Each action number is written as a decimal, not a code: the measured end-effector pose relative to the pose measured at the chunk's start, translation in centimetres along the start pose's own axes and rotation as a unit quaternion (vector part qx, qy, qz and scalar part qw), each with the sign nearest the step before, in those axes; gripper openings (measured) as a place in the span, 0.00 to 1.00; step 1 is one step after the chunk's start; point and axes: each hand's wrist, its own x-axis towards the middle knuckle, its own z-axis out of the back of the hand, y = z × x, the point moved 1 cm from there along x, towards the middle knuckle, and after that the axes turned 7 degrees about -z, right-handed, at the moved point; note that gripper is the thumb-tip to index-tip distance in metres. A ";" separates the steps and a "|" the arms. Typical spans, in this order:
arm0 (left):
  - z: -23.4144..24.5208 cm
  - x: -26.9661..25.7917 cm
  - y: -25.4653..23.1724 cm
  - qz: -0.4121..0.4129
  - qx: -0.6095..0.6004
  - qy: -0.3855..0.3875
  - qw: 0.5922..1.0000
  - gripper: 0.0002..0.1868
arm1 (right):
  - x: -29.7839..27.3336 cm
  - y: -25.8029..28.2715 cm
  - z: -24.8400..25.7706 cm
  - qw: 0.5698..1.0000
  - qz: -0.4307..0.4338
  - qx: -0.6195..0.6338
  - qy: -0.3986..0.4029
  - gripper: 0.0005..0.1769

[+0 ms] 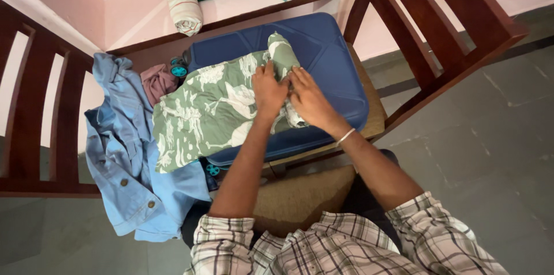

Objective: The person folds a green patterned cloth on a blue suitcase and places it on a shelf. Then the person lays out a light blue denim jacket, buttons it, and folds it on the suitcase.

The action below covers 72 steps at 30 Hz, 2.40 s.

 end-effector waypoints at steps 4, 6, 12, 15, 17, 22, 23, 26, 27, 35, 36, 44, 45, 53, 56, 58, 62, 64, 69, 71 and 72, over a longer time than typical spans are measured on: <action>-0.8 1.9 0.9 -0.098 -0.110 -0.080 0.986 0.29 | -0.1 -0.2 -0.8 0.999 -0.003 -0.034 0.018 0.33; -1.7 3.2 0.8 -0.172 -0.123 -0.067 0.975 0.26 | -0.3 0.2 -0.6 0.998 0.018 -0.065 0.008 0.34; -4.4 6.0 0.9 -0.009 -0.041 0.160 0.986 0.39 | -1.5 3.6 -0.2 0.985 0.057 -0.159 -0.027 0.27; -5.1 5.6 1.4 -0.035 -0.011 0.138 0.990 0.38 | -3.6 5.5 -0.4 0.978 0.052 -0.202 -0.006 0.31; -5.4 5.6 1.5 -0.045 0.016 0.125 0.991 0.37 | -4.7 6.2 -0.3 0.978 0.056 -0.201 0.008 0.31; -5.5 4.4 1.4 -0.064 0.066 0.089 0.992 0.35 | -9.6 7.2 -1.8 0.975 0.087 -0.198 0.045 0.35; -5.4 4.3 1.2 -0.065 0.063 0.087 0.992 0.35 | -10.9 7.4 -2.1 0.977 0.083 -0.185 0.058 0.36; -5.0 4.0 1.1 -0.071 0.063 0.080 0.992 0.34 | -15.0 8.3 -2.4 0.984 0.085 -0.115 0.102 0.35; -4.9 4.0 1.1 -0.073 0.065 0.077 0.992 0.34 | -15.8 8.3 -2.1 0.985 0.087 -0.087 0.118 0.35; -3.6 3.0 -0.3 -0.157 0.083 -0.045 0.983 0.26 | -11.8 6.2 3.6 0.976 -0.174 0.065 -0.117 0.21; -3.0 2.8 -0.7 -0.182 0.090 -0.080 0.976 0.24 | -10.4 5.8 3.8 0.975 -0.177 0.068 -0.114 0.23; 0.1 1.4 -4.2 -0.083 0.138 -0.092 0.983 0.14 | -5.1 2.6 0.9 0.968 -0.226 0.104 -0.039 0.28; 0.3 1.5 -4.7 -0.067 0.140 -0.091 0.984 0.15 | -4.9 2.4 0.8 0.964 -0.232 0.115 -0.054 0.29; -1.9 2.5 -5.3 0.024 -0.085 -0.065 0.994 0.47 | -5.5 6.3 1.9 0.980 -0.067 -0.018 -0.187 0.35; -3.6 2.6 -3.5 0.018 -0.165 -0.080 0.983 0.43 | -5.5 7.0 3.1 0.983 -0.072 -0.108 -0.127 0.36; -4.3 2.6 -2.5 0.043 -0.219 -0.083 0.971 0.41 | -5.4 7.2 3.7 0.986 -0.037 -0.119 -0.111 0.36; -2.7 1.6 -1.6 0.068 -0.220 -0.017 0.973 0.39 | -5.1 6.6 3.4 0.994 -0.007 -0.063 -0.089 0.30; -1.1 1.2 -2.2 0.049 -0.124 0.008 0.991 0.38 | -4.5 5.4 3.1 0.996 -0.037 -0.002 -0.082 0.21; 2.2 0.2 -3.6 -0.051 0.044 -0.043 0.997 0.44 | -1.1 1.3 1.5 0.982 -0.093 0.109 -0.123 0.23; 2.5 0.4 -3.6 -0.122 0.075 -0.063 0.988 0.40 | 0.7 -0.1 0.7 0.979 -0.098 0.111 -0.139 0.24; 2.5 0.3 -3.3 -0.156 0.091 -0.072 0.981 0.38 | 1.4 -0.6 0.3 0.980 -0.099 0.107 -0.132 0.25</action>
